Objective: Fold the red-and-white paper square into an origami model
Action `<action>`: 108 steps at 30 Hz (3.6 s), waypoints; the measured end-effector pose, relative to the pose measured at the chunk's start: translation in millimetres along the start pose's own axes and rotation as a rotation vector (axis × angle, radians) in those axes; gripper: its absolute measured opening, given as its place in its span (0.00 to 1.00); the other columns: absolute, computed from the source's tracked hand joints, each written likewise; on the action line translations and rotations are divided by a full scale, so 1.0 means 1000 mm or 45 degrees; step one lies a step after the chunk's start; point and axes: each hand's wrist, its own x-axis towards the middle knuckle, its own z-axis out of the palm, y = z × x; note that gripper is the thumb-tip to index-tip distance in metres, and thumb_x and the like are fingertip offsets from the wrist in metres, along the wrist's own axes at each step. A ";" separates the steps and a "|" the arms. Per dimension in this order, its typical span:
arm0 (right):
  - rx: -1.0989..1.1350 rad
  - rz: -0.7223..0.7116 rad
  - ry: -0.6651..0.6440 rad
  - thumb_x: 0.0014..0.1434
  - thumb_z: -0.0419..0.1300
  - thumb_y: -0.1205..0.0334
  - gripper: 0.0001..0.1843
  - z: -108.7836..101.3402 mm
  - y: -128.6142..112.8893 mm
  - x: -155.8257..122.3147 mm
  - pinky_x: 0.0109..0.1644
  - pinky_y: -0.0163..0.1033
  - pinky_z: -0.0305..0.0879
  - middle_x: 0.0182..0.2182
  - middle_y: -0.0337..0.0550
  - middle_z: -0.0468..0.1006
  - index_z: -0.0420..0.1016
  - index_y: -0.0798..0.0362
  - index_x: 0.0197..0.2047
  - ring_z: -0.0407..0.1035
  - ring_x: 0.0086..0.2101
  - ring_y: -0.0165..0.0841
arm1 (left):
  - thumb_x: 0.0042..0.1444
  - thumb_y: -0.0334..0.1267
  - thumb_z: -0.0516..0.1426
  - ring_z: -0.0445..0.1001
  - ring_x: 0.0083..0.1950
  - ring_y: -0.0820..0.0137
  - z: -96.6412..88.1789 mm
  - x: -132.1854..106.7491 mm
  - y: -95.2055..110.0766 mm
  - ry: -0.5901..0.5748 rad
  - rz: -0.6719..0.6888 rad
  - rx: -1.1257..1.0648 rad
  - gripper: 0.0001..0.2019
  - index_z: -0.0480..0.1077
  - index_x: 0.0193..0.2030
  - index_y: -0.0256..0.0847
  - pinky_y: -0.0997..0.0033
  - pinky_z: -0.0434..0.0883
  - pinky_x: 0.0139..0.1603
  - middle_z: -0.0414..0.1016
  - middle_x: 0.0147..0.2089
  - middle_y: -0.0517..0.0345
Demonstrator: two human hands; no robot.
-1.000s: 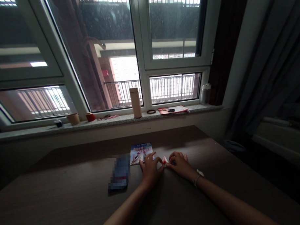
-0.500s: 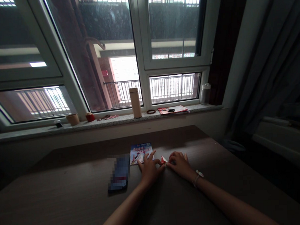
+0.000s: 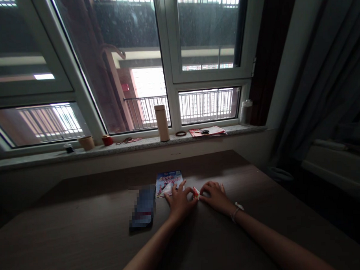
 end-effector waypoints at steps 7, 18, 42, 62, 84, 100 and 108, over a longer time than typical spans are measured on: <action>0.051 0.064 -0.009 0.52 0.66 0.47 0.11 0.000 0.003 0.006 0.66 0.61 0.36 0.45 0.40 0.73 0.79 0.42 0.36 0.62 0.53 0.43 | 0.53 0.53 0.62 0.45 0.73 0.44 -0.001 0.001 0.000 -0.030 -0.023 0.015 0.14 0.76 0.45 0.56 0.22 0.37 0.62 0.54 0.72 0.57; 0.031 0.130 -0.030 0.51 0.66 0.50 0.10 0.001 0.003 0.010 0.65 0.56 0.40 0.48 0.40 0.72 0.80 0.42 0.37 0.61 0.55 0.43 | 0.50 0.51 0.63 0.42 0.73 0.41 0.000 0.008 -0.004 -0.099 -0.071 0.014 0.17 0.75 0.48 0.59 0.23 0.38 0.62 0.50 0.73 0.57; 0.052 0.108 -0.078 0.51 0.62 0.63 0.12 0.001 0.010 0.014 0.64 0.52 0.44 0.48 0.39 0.73 0.81 0.39 0.38 0.61 0.56 0.42 | 0.51 0.47 0.64 0.32 0.75 0.40 -0.014 0.013 -0.011 -0.257 -0.013 -0.023 0.19 0.74 0.51 0.62 0.28 0.34 0.66 0.41 0.76 0.63; 0.064 0.025 0.015 0.53 0.66 0.48 0.10 0.002 0.006 0.006 0.64 0.52 0.42 0.46 0.39 0.72 0.80 0.39 0.38 0.61 0.53 0.42 | 0.52 0.55 0.63 0.43 0.74 0.47 -0.002 0.008 -0.010 -0.065 0.071 0.063 0.13 0.79 0.42 0.56 0.32 0.29 0.68 0.52 0.73 0.59; 0.012 0.072 -0.099 0.53 0.65 0.55 0.10 -0.002 0.004 0.011 0.63 0.49 0.44 0.49 0.38 0.72 0.80 0.38 0.41 0.59 0.55 0.41 | 0.52 0.48 0.63 0.38 0.74 0.41 -0.013 0.015 -0.004 -0.265 -0.004 0.039 0.14 0.77 0.46 0.58 0.24 0.34 0.63 0.49 0.74 0.60; 0.003 0.073 -0.154 0.53 0.62 0.61 0.14 -0.004 0.008 0.013 0.64 0.51 0.43 0.51 0.38 0.71 0.79 0.38 0.43 0.58 0.57 0.42 | 0.53 0.48 0.62 0.37 0.74 0.40 -0.019 0.015 -0.010 -0.364 -0.023 0.025 0.17 0.76 0.51 0.63 0.26 0.33 0.65 0.46 0.75 0.61; 0.008 0.054 -0.187 0.52 0.61 0.62 0.16 -0.005 0.012 0.014 0.64 0.51 0.43 0.52 0.37 0.71 0.79 0.37 0.45 0.58 0.57 0.42 | 0.54 0.49 0.62 0.37 0.74 0.40 -0.020 0.016 -0.010 -0.369 -0.022 0.039 0.17 0.75 0.51 0.63 0.25 0.33 0.64 0.47 0.75 0.60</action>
